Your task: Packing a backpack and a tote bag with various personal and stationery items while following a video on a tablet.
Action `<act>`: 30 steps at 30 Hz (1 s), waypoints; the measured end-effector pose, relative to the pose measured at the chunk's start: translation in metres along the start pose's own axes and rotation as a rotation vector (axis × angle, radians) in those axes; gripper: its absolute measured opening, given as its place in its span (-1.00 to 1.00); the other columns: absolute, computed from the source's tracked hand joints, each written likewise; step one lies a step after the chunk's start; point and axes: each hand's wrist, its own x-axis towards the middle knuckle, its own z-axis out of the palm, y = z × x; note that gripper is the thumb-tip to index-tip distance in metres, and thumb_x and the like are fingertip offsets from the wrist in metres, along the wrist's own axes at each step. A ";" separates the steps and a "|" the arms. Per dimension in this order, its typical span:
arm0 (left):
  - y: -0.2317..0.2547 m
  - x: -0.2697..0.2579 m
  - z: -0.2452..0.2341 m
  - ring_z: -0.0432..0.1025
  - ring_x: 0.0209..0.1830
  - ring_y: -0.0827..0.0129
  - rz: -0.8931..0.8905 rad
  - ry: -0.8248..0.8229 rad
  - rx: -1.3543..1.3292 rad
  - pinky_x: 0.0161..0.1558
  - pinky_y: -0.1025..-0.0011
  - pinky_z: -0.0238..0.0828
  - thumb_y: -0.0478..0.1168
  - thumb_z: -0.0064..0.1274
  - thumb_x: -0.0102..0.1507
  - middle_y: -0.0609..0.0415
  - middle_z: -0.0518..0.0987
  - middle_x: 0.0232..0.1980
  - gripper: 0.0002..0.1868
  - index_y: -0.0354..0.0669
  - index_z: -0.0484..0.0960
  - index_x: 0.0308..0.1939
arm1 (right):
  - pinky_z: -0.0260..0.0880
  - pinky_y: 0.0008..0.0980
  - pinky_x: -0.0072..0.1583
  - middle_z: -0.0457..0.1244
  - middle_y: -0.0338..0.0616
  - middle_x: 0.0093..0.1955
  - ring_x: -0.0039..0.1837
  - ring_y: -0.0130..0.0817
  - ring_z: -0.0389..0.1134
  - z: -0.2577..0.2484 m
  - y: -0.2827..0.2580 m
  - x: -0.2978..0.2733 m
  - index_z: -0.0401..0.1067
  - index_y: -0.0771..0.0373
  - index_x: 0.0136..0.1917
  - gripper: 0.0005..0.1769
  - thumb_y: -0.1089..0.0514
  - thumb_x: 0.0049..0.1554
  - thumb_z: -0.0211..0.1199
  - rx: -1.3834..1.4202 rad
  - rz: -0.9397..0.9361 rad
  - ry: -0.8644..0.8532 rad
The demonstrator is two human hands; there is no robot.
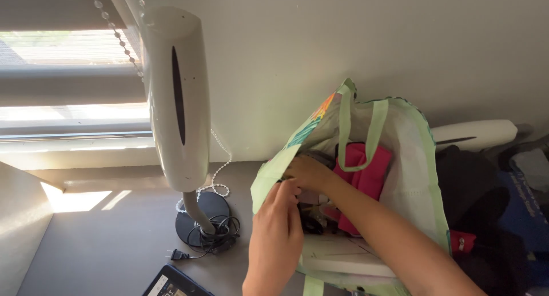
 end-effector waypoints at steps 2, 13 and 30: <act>0.000 0.001 0.000 0.54 -0.12 -0.01 -0.031 0.015 0.051 -0.11 0.17 0.44 -0.38 -0.13 0.31 -0.11 0.61 -0.07 -0.75 -0.22 0.54 0.05 | 0.20 0.06 0.42 0.30 -0.14 0.41 0.47 -0.05 0.25 0.003 0.009 -0.001 0.45 0.01 0.30 -0.53 -0.21 0.24 0.12 0.136 0.054 -0.061; 0.004 -0.006 0.004 0.55 -0.11 -0.04 0.004 0.047 0.067 -0.11 0.14 0.44 -0.30 -0.13 0.35 -0.10 0.63 -0.02 -0.79 -0.22 0.54 0.01 | 0.19 0.08 0.30 0.32 0.07 0.20 0.32 0.10 0.23 -0.002 -0.024 0.007 0.53 0.13 0.07 -0.50 -0.21 -0.01 0.30 0.105 0.359 -0.410; -0.007 0.012 0.040 0.55 0.20 0.04 0.147 -0.030 0.080 0.43 0.19 0.17 -0.10 0.19 0.23 -0.13 0.71 0.12 -0.52 -0.26 0.62 0.17 | 0.33 -0.24 0.42 0.44 -0.20 0.08 0.30 -0.22 0.40 -0.306 -0.193 -0.102 0.50 0.34 0.16 -0.59 0.03 0.29 -0.02 1.240 0.183 0.271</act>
